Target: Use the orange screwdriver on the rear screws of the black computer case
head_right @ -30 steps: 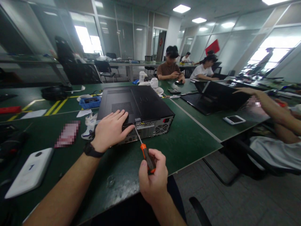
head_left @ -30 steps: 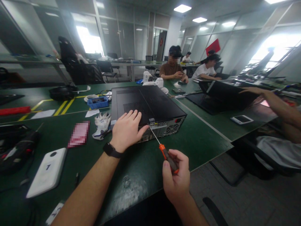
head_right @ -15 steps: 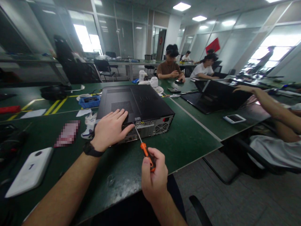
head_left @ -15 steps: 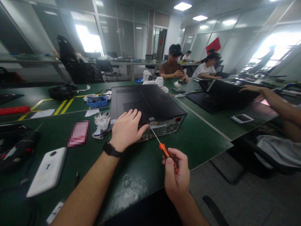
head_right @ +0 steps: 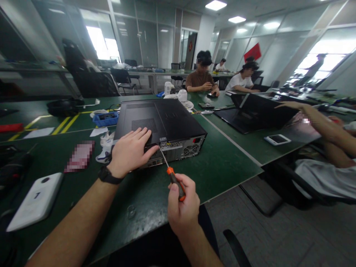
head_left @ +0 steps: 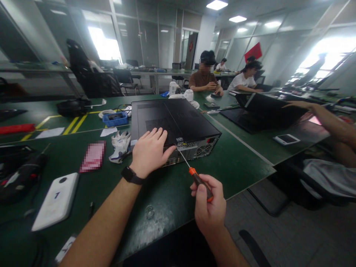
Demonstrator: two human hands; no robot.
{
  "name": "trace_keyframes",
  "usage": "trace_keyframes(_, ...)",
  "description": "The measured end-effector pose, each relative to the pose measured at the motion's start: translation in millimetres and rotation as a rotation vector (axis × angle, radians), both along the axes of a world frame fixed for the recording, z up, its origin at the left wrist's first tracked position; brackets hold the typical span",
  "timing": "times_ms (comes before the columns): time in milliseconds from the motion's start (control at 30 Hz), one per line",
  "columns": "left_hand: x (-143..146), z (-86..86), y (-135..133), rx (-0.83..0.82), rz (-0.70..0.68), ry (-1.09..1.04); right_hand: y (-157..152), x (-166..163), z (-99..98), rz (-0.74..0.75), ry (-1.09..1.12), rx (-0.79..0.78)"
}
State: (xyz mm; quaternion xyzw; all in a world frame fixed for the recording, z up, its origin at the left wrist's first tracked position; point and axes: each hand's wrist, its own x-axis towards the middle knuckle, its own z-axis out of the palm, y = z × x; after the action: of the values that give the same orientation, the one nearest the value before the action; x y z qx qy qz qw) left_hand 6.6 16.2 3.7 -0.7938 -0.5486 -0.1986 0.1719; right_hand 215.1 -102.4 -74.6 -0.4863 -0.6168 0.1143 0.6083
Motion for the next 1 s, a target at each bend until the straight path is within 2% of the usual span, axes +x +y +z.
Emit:
trace_keyframes(167,0,-1.1,1,-0.002,-0.006,-0.009,0,2,0.9,0.023,-0.026,-0.003)
trace_keyframes(367,-1,-0.8,1,-0.001,-0.014,-0.027,-1,3,10.4,-0.026,-0.164,0.08)
trace_keyframes(700,-1,-0.4,-1,-0.019,-0.011,-0.023,2,9,6.4,0.016,-0.107,-0.008)
trace_keyframes(1000,0,0.9,-2,-0.013,-0.009,-0.019,2,8,21.2,-0.05,-0.244,0.061)
